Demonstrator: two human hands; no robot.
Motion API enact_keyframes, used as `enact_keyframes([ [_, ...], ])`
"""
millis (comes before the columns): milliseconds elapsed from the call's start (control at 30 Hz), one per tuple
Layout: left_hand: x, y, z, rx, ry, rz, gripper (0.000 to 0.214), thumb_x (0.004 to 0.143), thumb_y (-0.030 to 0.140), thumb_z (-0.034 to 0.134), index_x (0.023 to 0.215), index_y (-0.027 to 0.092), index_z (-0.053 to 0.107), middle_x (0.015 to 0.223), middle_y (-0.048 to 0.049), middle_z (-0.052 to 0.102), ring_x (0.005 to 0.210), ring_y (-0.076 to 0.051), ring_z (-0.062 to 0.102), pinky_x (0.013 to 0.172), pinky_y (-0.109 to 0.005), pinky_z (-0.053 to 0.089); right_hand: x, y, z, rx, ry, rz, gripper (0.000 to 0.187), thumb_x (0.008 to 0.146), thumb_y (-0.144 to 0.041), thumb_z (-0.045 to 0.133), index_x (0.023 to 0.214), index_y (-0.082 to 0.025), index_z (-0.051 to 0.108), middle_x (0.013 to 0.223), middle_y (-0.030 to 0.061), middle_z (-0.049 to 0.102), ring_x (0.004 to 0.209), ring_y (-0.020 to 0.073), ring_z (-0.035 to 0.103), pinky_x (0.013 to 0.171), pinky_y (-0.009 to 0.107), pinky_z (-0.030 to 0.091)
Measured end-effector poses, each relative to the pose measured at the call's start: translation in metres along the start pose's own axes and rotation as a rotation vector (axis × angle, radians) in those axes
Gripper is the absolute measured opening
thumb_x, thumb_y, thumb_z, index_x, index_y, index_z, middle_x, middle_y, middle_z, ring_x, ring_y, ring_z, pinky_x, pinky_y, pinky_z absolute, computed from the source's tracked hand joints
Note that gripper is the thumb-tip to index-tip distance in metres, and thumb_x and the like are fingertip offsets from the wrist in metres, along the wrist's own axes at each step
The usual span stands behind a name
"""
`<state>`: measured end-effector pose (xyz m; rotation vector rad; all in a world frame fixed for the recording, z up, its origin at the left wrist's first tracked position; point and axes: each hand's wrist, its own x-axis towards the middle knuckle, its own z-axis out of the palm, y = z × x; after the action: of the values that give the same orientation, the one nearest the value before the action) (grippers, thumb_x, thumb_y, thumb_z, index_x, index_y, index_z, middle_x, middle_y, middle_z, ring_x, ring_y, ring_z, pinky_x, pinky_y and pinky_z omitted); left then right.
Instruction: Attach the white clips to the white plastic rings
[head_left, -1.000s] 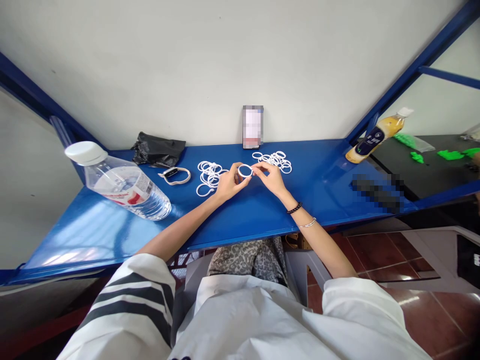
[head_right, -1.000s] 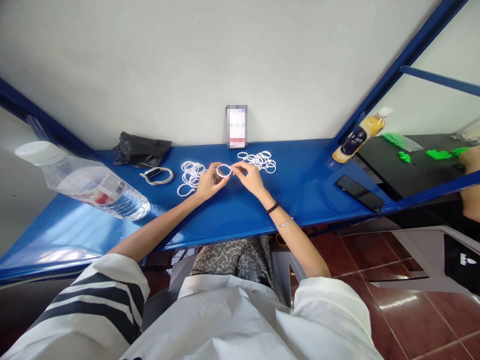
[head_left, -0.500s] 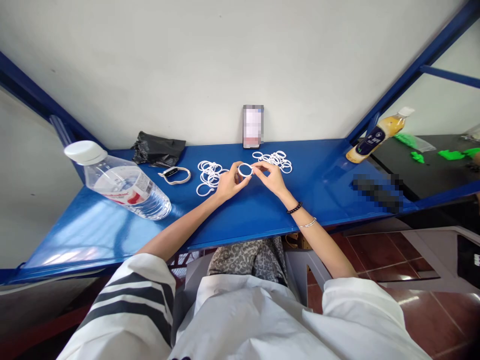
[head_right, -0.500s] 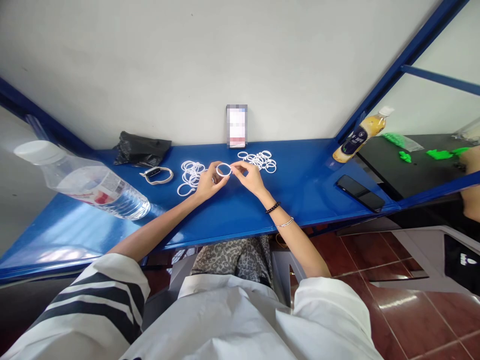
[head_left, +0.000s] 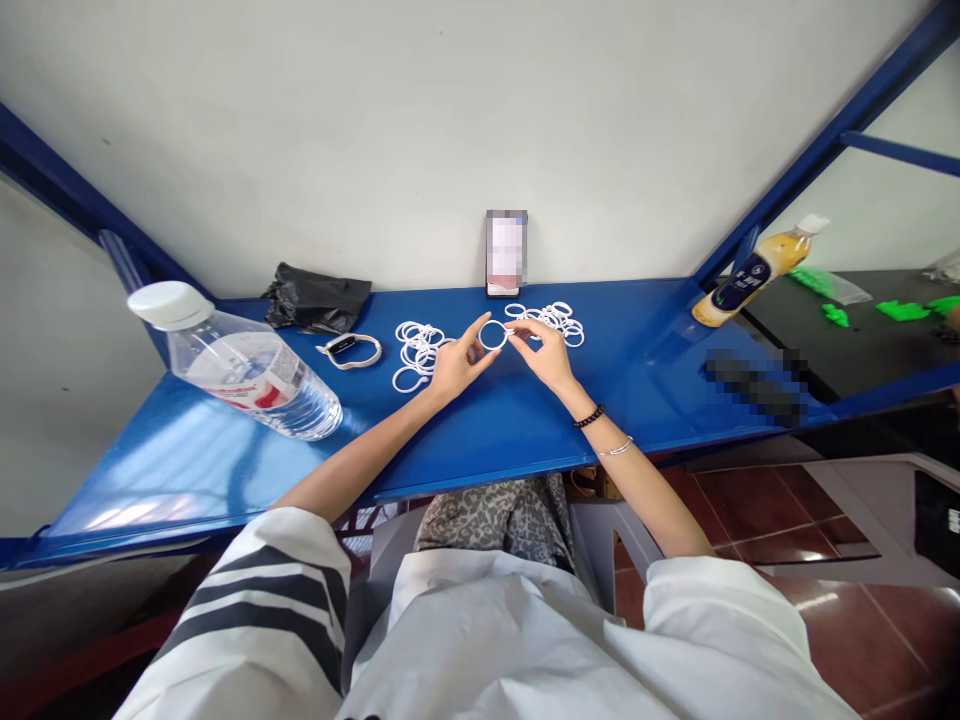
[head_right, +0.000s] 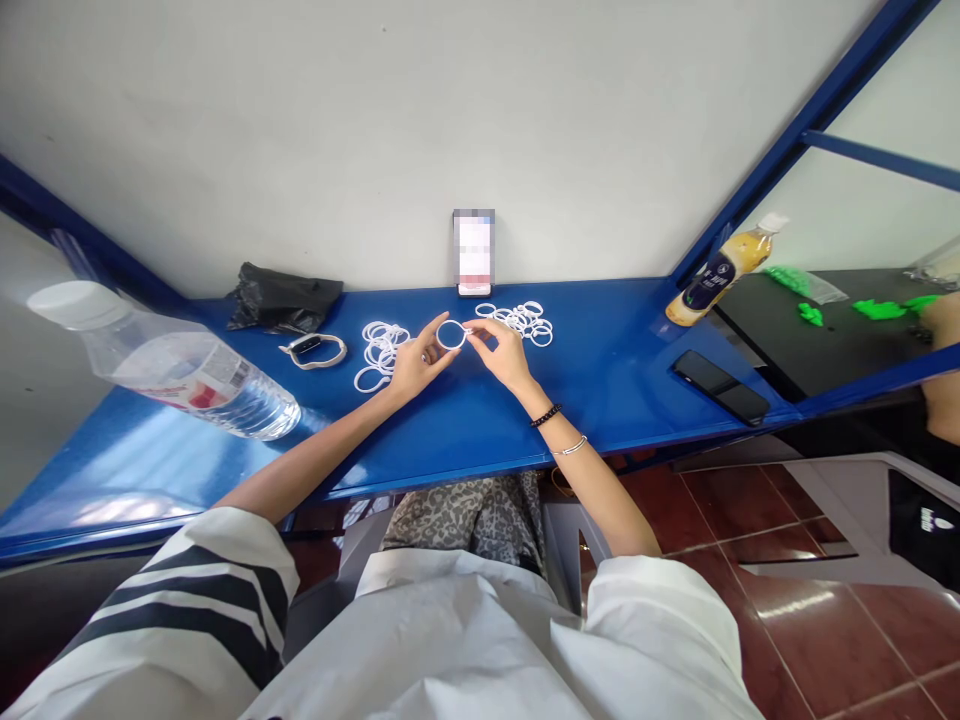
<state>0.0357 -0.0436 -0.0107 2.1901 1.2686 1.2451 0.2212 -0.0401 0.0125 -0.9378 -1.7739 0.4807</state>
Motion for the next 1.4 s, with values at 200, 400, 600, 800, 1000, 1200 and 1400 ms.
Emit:
enact_keyframes([
  [200, -0.0004, -0.0021, 0.0012, 0.027, 0.016, 0.018, 0.06, 0.087, 0.035, 0.063, 0.142, 0.02, 0.044, 0.069, 0.0036, 0.065, 0.049, -0.006, 0.049, 0.058, -0.018, 0.043, 0.0001, 0.0008, -0.0003, -0.058, 0.013, -0.068, 0.015, 0.089, -0.028, 0.059, 0.096, -0.022, 0.07, 0.094, 0.0053, 0.073, 0.079, 0.019, 0.067, 0.08, 0.037, 0.054],
  [400, -0.0006, -0.0037, 0.0025, 0.036, 0.033, 0.036, 0.059, 0.087, 0.036, 0.063, 0.142, 0.022, 0.045, 0.067, 0.0042, 0.064, 0.049, -0.006, 0.048, 0.057, -0.018, 0.043, 0.0, 0.0009, -0.0006, -0.09, 0.024, -0.111, 0.012, 0.089, -0.025, 0.059, 0.095, -0.021, 0.069, 0.091, 0.0043, 0.073, 0.077, 0.0181, 0.067, 0.077, 0.035, 0.055],
  [600, -0.0008, -0.0031, 0.0021, 0.04, 0.027, 0.038, 0.058, 0.087, 0.036, 0.062, 0.141, 0.021, 0.045, 0.067, 0.0039, 0.064, 0.049, -0.006, 0.049, 0.057, -0.018, 0.044, 0.0001, 0.0015, -0.0006, -0.104, 0.018, -0.096, 0.013, 0.089, -0.028, 0.059, 0.094, -0.022, 0.07, 0.091, 0.0043, 0.073, 0.077, 0.0185, 0.067, 0.077, 0.036, 0.055],
  [800, -0.0009, -0.0026, 0.0022, 0.039, 0.021, 0.029, 0.058, 0.088, 0.038, 0.061, 0.141, 0.02, 0.045, 0.067, 0.0034, 0.065, 0.048, -0.007, 0.049, 0.057, -0.018, 0.044, 0.0002, 0.0006, -0.0011, -0.108, 0.015, -0.104, 0.013, 0.089, -0.027, 0.059, 0.094, -0.022, 0.07, 0.089, 0.0041, 0.073, 0.076, 0.0181, 0.066, 0.076, 0.035, 0.055],
  [1000, -0.0009, -0.0019, 0.0018, 0.025, 0.019, 0.03, 0.058, 0.087, 0.041, 0.06, 0.139, 0.018, 0.047, 0.066, 0.0036, 0.064, 0.048, -0.007, 0.05, 0.055, -0.018, 0.043, 0.0, 0.0021, -0.0008, -0.108, 0.018, -0.114, 0.012, 0.089, -0.026, 0.059, 0.095, -0.022, 0.069, 0.089, 0.0039, 0.073, 0.076, 0.0182, 0.066, 0.075, 0.035, 0.055],
  [1200, -0.0006, -0.0005, 0.0018, 0.015, 0.013, 0.012, 0.057, 0.086, 0.042, 0.06, 0.137, 0.017, 0.048, 0.065, 0.0039, 0.063, 0.047, -0.008, 0.051, 0.055, -0.019, 0.043, -0.0001, 0.001, -0.0008, -0.111, 0.019, -0.123, 0.012, 0.089, -0.024, 0.059, 0.096, -0.022, 0.069, 0.089, 0.0043, 0.073, 0.076, 0.0183, 0.066, 0.072, 0.033, 0.054],
  [1400, -0.0003, 0.0006, 0.0019, 0.006, 0.016, -0.005, 0.057, 0.085, 0.043, 0.061, 0.135, 0.017, 0.05, 0.064, 0.0043, 0.063, 0.047, -0.008, 0.051, 0.054, -0.019, 0.043, -0.0001, -0.0003, -0.0009, -0.113, 0.013, -0.117, 0.014, 0.09, -0.027, 0.058, 0.096, -0.022, 0.07, 0.089, 0.0043, 0.073, 0.076, 0.018, 0.066, 0.069, 0.032, 0.054],
])
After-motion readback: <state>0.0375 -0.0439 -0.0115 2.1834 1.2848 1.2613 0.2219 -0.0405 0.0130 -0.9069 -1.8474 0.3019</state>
